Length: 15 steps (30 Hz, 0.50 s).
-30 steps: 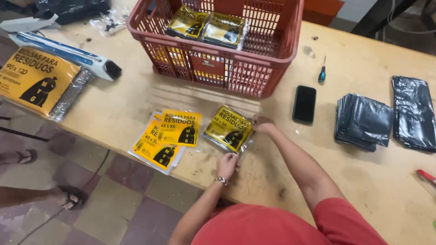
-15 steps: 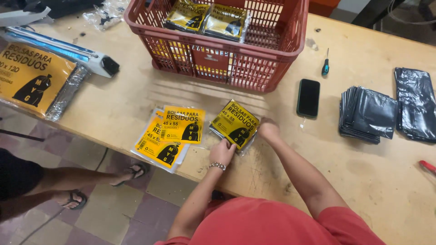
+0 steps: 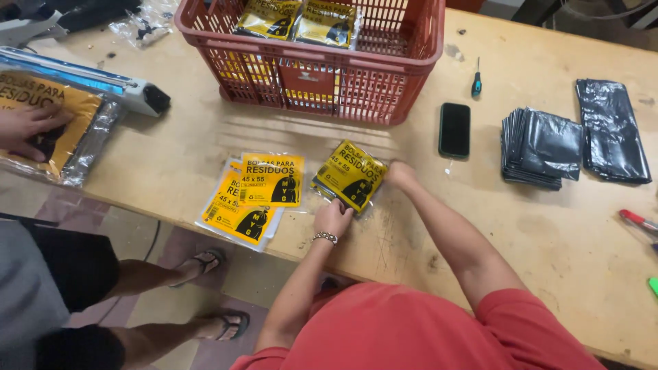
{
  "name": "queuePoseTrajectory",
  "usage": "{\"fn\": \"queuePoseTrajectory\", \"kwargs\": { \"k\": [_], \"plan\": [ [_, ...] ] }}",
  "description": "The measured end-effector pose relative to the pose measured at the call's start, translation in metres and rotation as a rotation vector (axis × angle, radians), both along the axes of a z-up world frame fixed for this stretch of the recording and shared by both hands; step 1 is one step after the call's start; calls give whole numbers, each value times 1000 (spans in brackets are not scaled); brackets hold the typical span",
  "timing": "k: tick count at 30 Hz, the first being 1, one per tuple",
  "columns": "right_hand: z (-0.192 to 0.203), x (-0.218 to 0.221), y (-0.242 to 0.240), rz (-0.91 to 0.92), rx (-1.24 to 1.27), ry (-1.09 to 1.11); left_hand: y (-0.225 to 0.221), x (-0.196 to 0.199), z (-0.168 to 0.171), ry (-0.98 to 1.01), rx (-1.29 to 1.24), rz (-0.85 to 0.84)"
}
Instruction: Package stacks of black plastic bags into printed yellow sleeves and place them into a red basket
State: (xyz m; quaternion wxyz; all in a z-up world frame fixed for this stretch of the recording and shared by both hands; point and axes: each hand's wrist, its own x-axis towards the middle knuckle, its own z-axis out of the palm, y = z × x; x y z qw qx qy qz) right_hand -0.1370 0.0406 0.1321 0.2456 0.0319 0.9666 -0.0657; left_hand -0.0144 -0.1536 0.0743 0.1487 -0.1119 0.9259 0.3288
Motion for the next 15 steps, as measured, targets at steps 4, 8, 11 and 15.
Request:
{"fn": "queuePoseTrajectory", "kwargs": {
  "k": [4,8,11,15],
  "plan": [
    [14,-27,-1,75,-387,301,-15,19,17,38,117,-24],
    [150,4,-28,540,-511,449,-35,21,39,153,360,112],
    [227,36,-46,812,-470,539,-39,18,52,247,657,203],
    [266,70,-55,907,-459,305,-35,13,54,289,987,68]
  ]
}}
